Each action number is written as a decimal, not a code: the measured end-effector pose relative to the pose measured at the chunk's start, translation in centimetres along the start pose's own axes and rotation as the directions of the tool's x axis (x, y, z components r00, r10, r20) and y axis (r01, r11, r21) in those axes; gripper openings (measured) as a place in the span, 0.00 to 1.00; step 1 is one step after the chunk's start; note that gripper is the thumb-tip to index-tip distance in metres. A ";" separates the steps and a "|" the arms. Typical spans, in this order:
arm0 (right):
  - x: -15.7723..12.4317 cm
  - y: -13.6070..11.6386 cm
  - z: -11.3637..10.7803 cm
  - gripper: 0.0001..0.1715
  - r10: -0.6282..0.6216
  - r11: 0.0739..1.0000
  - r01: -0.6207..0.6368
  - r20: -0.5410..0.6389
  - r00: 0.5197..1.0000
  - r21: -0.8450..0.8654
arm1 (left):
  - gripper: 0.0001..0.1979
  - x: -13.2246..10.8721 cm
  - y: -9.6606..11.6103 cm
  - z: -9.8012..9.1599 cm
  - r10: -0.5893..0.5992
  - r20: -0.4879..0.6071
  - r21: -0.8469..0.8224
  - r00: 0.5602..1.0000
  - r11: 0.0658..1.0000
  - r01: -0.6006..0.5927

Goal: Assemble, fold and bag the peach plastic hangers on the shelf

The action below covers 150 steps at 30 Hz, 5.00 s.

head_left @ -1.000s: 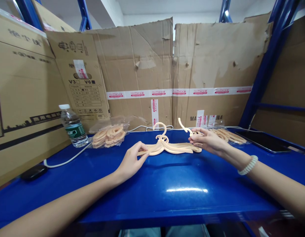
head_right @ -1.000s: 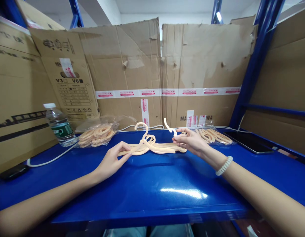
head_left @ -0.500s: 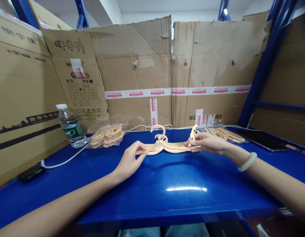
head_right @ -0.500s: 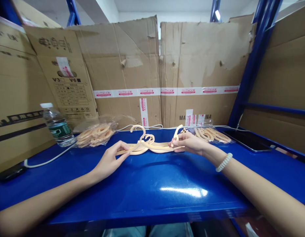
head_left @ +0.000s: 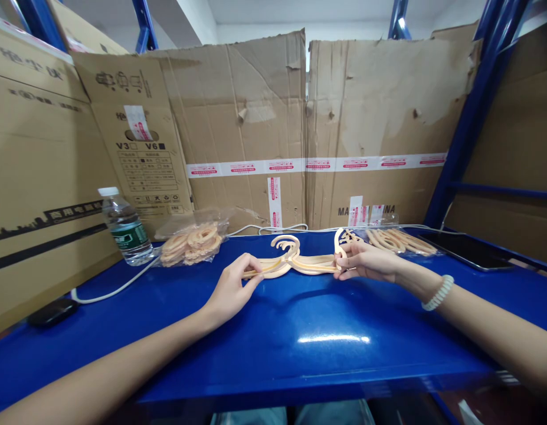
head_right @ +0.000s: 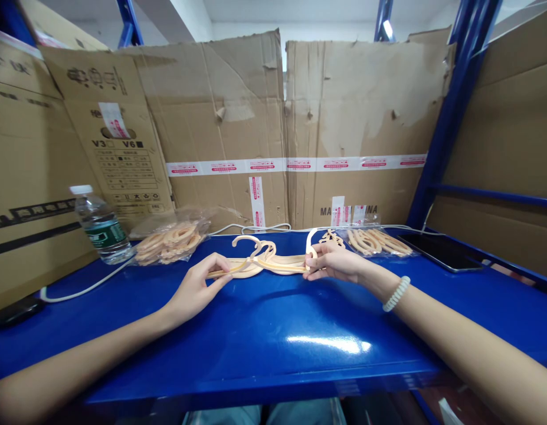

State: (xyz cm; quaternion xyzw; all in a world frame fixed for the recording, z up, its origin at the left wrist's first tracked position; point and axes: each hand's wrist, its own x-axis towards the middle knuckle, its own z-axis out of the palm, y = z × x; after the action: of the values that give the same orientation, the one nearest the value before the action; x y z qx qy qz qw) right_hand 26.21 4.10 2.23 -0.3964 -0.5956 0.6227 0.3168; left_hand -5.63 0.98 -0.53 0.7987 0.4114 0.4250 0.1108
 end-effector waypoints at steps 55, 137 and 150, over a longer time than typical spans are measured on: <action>-0.7 -1.3 -8.3 0.14 0.087 0.568 -0.069 -0.024 0.996 -0.820 | 0.05 -0.2 0.6 -0.4 0.128 0.326 0.350 0.937 0.904 -0.245; 9.0 -2.2 -9.2 0.30 -0.105 0.021 -0.156 -0.158 0.982 -0.987 | 0.17 -0.4 0.8 0.0 0.147 0.337 0.320 0.930 0.911 -0.260; 6.0 -2.1 -12.1 0.27 -0.082 -0.039 -0.129 -0.125 0.989 -0.991 | 0.15 -0.3 0.7 0.1 0.175 0.333 0.292 0.927 0.915 -0.278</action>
State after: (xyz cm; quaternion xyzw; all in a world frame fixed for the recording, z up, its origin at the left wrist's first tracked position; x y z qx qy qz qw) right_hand 33.63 15.43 3.95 -0.5571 -0.8294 -0.0235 -0.0342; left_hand -5.21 0.36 -0.38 0.9035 0.3593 0.2330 -0.0154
